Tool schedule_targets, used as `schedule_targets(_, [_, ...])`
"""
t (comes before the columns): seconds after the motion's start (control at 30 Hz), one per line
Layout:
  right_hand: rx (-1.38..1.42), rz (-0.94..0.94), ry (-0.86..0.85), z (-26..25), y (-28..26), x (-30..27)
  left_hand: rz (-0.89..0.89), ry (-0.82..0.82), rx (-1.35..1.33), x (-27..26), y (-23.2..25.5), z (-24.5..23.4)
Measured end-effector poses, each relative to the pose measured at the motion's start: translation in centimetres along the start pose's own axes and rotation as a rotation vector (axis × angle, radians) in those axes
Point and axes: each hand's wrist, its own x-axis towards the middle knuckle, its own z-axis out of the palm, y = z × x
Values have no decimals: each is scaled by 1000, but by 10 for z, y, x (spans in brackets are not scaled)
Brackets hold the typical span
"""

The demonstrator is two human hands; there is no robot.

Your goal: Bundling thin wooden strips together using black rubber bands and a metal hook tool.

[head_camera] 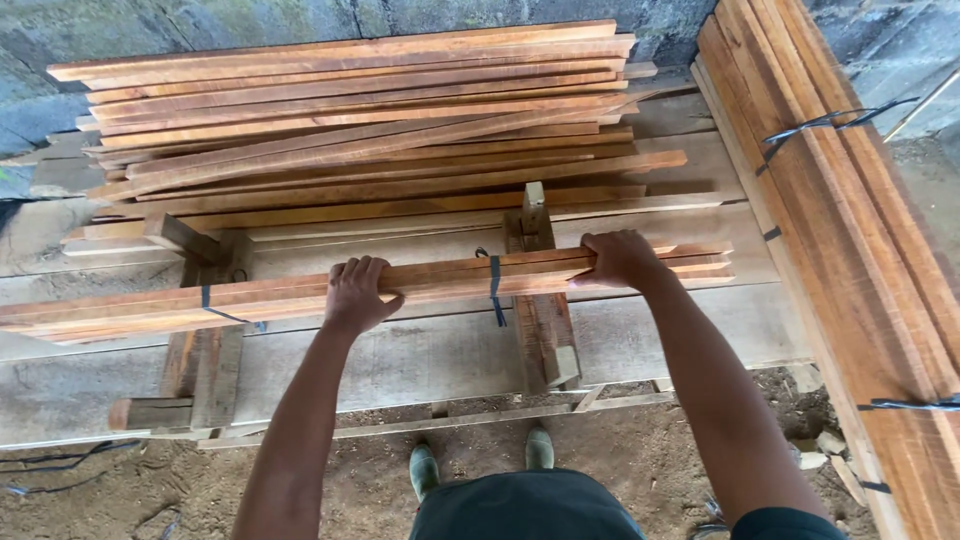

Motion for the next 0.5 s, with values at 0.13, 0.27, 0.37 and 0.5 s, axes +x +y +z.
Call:
schedule_targets(0.13, [37,-45,-12,-7,-3,-4,-44,-56,17,9,41,-3])
schedule_targets(0.27, [44,-89,0,2,6,3,34,-86,25,35,112,12])
schedule_targets(0.37, [46,-118,-3,2,7,3,103,-57,28,57,163,44])
schedule_targets(0.5, [12,-160,27,11,13,10,114,-26,94,73,193,60])
